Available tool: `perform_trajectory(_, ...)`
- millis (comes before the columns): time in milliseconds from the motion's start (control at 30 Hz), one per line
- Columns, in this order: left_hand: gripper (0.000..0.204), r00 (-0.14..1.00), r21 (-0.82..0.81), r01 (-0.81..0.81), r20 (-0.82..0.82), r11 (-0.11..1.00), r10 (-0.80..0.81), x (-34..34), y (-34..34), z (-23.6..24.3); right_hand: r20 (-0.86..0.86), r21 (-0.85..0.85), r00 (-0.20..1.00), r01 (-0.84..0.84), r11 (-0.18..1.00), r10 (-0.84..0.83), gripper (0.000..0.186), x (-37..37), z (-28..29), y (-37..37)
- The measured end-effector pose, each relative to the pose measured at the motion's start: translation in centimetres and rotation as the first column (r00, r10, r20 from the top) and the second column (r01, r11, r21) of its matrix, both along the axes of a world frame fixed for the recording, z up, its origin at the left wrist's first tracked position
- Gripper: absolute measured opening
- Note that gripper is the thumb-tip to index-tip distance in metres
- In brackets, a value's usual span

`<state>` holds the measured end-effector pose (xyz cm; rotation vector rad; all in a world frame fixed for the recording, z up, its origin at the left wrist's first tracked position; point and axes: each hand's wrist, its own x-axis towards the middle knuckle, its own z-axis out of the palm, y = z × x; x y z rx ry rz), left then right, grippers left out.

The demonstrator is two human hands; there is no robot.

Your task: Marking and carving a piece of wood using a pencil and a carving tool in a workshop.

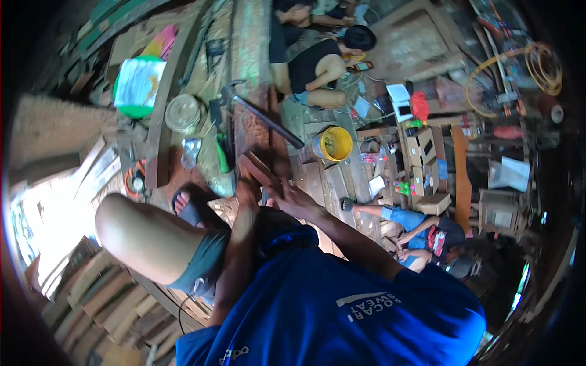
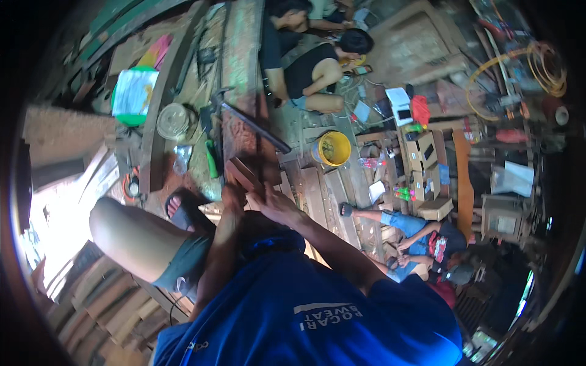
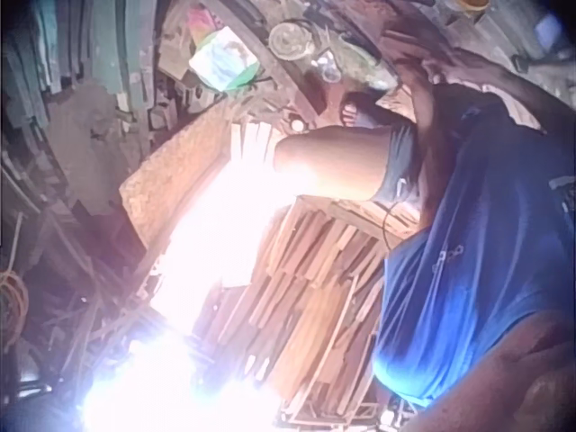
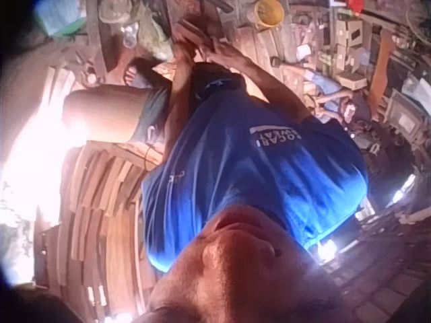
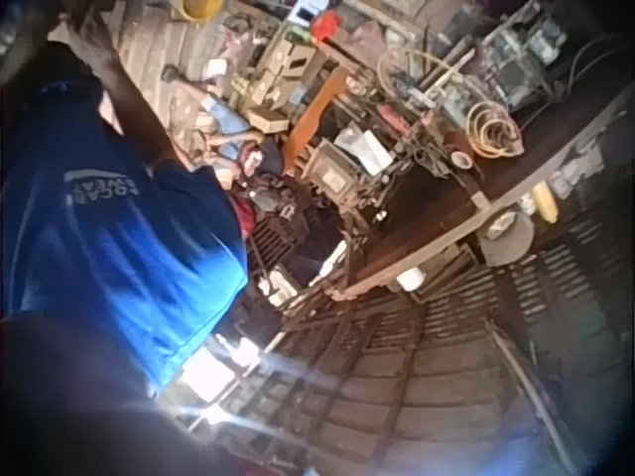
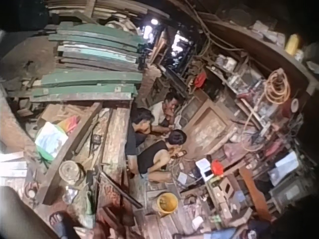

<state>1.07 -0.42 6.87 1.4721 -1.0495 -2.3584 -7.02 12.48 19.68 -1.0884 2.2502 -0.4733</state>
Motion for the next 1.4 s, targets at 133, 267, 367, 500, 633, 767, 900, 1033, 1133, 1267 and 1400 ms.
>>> perform_trajectory(133,0.027,0.982,0.181,-0.080,0.186,0.980,0.046,-2.3,-0.8,4.2,0.355,0.326,0.875,0.215,0.920,-0.330,0.047,-0.5,5.9,0.5)
perform_trajectory(267,0.024,0.984,0.262,-0.048,0.176,0.964,0.001,-2.2,-1.5,4.0,0.346,0.281,0.916,0.104,0.954,-0.202,0.051,-1.9,5.8,-0.6)
perform_trajectory(367,0.022,0.980,0.322,-0.109,0.194,0.940,0.047,-1.6,-0.9,2.7,0.294,0.206,0.944,0.094,0.974,-0.153,0.049,-1.5,3.6,0.3)
perform_trajectory(500,0.019,0.992,0.050,0.038,-0.123,0.998,-0.032,-0.1,1.3,-1.7,0.316,0.489,0.929,0.015,0.872,-0.193,0.051,-1.7,6.8,-1.8)
perform_trajectory(633,0.027,0.932,-0.107,0.254,0.294,0.961,-0.213,-1.3,2.0,-3.0,0.212,0.452,0.975,-0.045,0.891,-0.059,0.058,-1.2,6.4,-2.7)
perform_trajectory(767,0.026,0.712,-0.252,0.671,0.479,0.697,-0.513,-4.0,0.3,4.2,0.145,0.342,0.988,-0.004,0.940,-0.048,0.055,-4.7,1.7,-7.8)
perform_trajectory(900,0.044,0.906,-0.091,0.326,0.312,0.941,-0.284,-0.7,-0.6,1.9,0.212,0.370,0.977,-0.057,0.927,-0.024,0.055,-2.4,3.6,-5.1)
perform_trajectory(1033,0.017,0.910,-0.512,0.393,0.336,0.764,-0.242,-0.7,3.6,-5.1,0.141,0.216,0.984,-0.140,0.966,0.111,0.052,-2.4,4.1,-8.2)
perform_trajectory(1133,0.013,0.788,-0.583,0.594,0.558,0.555,-0.258,-3.2,5.2,-5.9,0.104,0.231,0.990,-0.113,0.966,0.091,0.052,-4.4,2.2,-11.5)
perform_trajectory(1267,0.021,0.812,-0.276,0.468,0.509,0.839,-0.286,-3.7,1.7,0.8,0.072,0.157,0.993,-0.100,0.982,0.090,0.049,-4.1,2.4,-4.4)
perform_trajectory(1400,0.017,0.736,-0.371,0.606,0.598,0.704,-0.318,-3.1,0.3,5.3,0.055,0.221,0.990,-0.137,0.966,0.128,0.047,-5.2,0.2,-9.6)
